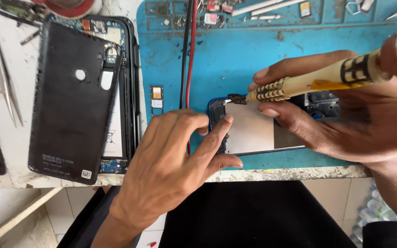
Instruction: The person solders a small component onto the exposed motherboard of a disassembled smartphone lying on a blue repair mat, holding the board steady with one hand while applying a soldering iron. They then lift the phone, turn it over, and press the rear housing back onto the device.
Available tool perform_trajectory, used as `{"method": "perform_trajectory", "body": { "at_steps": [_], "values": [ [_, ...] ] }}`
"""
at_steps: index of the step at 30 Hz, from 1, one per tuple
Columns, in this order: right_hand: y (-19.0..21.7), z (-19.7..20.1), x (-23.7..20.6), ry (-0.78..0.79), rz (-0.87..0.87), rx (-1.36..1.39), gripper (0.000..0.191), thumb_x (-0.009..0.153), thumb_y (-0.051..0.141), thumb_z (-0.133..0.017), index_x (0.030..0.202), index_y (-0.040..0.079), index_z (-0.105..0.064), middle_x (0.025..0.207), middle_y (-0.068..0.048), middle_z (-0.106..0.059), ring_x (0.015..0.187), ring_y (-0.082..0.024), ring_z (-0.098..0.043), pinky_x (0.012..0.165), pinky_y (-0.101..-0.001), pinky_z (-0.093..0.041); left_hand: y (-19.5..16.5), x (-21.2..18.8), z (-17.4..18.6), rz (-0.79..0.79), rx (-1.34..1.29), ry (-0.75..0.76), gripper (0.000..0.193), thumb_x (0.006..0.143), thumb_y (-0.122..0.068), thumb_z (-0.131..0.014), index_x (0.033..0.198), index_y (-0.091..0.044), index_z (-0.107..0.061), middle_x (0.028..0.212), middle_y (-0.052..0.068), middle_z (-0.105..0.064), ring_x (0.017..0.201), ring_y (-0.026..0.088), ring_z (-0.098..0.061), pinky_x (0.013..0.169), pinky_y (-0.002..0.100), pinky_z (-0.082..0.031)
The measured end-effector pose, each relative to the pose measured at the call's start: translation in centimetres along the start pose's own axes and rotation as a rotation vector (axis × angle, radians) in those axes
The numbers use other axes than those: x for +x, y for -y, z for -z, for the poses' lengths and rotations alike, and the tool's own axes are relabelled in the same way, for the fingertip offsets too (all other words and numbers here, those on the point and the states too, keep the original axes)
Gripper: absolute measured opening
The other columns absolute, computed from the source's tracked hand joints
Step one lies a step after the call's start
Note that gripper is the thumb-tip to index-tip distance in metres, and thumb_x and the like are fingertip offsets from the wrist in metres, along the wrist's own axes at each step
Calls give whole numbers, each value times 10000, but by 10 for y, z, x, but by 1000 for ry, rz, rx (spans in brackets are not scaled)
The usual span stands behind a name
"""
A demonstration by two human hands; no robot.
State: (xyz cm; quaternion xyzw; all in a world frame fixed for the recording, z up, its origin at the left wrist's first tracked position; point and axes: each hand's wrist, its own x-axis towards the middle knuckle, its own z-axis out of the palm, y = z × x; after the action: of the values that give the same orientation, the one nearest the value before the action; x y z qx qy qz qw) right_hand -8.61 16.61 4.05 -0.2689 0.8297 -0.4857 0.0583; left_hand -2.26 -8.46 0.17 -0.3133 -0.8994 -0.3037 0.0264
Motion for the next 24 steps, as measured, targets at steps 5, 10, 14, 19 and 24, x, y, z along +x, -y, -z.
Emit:
{"method": "perform_trajectory", "body": {
  "at_steps": [5, 10, 14, 19, 24],
  "values": [
    [-6, -4, -1, 4, -18, -16, 251, 869, -58, -735, 1070, -113, -597, 1090, -242, -697, 924, -224, -742, 825, -303, -647, 0, -3, -4, 20, 20, 17, 692, 948, -438, -806, 1485, -96, -536, 1115, 97, -545, 1026, 266, -596, 894, 446, -487],
    [-11, -3, -4, 28, 2, -4, 251, 868, -60, -745, 1065, -106, -597, 1105, -243, -697, 927, -217, -744, 829, -296, -646, -1, -1, -1, 35, 7, 31, 681, 949, -439, -802, 1474, -93, -541, 1131, 102, -550, 1051, 271, -599, 918, 448, -492],
    [-7, -7, 2, 34, -64, 45, 257, 857, -83, -712, 1080, -129, -592, 1129, -261, -683, 951, -238, -740, 833, -309, -652, -1, -1, -1, 36, 9, 32, 672, 951, -429, -808, 1469, -90, -546, 1131, 102, -551, 1051, 271, -599, 912, 447, -491],
    [7, -9, 14, 33, -102, 126, 302, 890, -47, -683, 1158, -141, -580, 1121, -238, -704, 971, -239, -755, 832, -321, -669, 0, 0, -1, 21, 6, 19, 659, 951, -432, -803, 1454, -79, -565, 1132, 100, -554, 1046, 271, -596, 910, 451, -489],
    [-5, 2, 12, 165, 240, 2, 351, 902, 26, -696, 1229, 10, -570, 1155, -221, -703, 944, -230, -755, 734, -299, -646, -4, 2, -1, -34, 99, 29, 623, 988, -460, -737, 1337, 46, -636, 1302, 99, -587, 1110, 269, -608, 927, 438, -501]
  ]
}}
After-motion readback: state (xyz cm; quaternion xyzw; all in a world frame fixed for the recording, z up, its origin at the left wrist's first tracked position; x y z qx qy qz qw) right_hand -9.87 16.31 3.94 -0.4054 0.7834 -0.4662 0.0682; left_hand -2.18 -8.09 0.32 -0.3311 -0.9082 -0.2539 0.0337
